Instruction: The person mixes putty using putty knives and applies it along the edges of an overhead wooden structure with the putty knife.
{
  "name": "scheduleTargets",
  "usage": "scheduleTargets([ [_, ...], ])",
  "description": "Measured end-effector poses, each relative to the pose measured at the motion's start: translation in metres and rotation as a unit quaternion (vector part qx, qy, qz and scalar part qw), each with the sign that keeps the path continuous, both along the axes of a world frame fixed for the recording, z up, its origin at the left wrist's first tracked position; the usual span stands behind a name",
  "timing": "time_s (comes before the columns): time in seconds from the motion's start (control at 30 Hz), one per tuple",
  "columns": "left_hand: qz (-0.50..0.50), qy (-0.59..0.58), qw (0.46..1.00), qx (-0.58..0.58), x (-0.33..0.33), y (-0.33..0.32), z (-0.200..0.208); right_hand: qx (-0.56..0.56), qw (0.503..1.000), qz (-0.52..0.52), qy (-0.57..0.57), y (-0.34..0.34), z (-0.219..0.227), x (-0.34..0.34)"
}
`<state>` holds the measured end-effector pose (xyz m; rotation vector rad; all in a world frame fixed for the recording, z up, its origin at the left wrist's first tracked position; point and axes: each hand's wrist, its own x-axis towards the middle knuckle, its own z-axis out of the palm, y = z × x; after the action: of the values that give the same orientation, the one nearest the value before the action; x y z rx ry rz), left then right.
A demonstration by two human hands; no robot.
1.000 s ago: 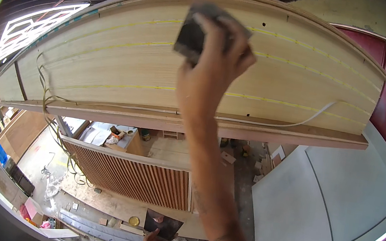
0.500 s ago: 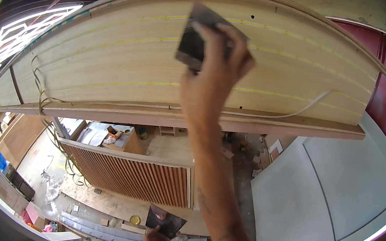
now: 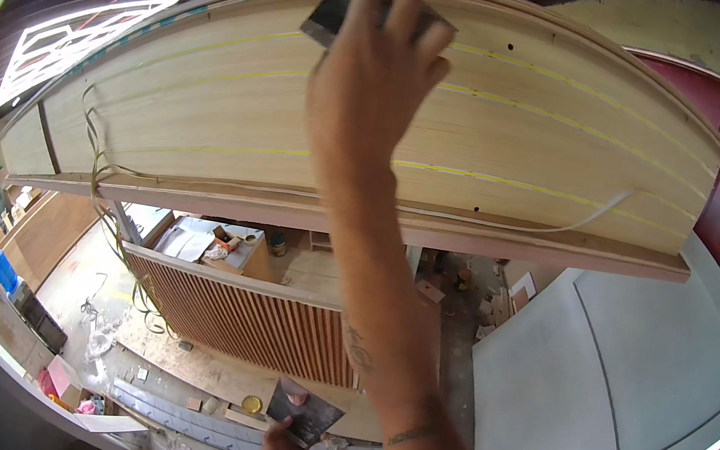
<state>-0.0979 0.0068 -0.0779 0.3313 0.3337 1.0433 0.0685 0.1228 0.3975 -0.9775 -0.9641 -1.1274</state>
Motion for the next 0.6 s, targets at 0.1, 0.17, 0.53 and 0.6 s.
scheduleTargets([
  [0.1, 0.019, -0.004, 0.998, 0.056, -0.006, 0.009, 0.04, -0.003, 1.0, 0.011, -0.006, 0.009, 0.001, -0.025],
  [0.17, 0.05, -0.001, 0.994, 0.098, -0.003, 0.02, 0.089, -0.061, 0.997, 0.012, -0.046, 0.013, 0.0, -0.029],
  [0.53, 0.226, -0.039, 0.973, 0.006, 0.025, 0.009, 0.289, -0.371, 0.628, 0.592, -0.344, -0.086, -0.14, 0.014],
  [0.6, 0.192, -0.066, 0.978, 0.053, 0.026, 0.008, 0.292, -0.366, 0.672, 0.599, -0.236, -0.09, -0.163, 0.014],
])
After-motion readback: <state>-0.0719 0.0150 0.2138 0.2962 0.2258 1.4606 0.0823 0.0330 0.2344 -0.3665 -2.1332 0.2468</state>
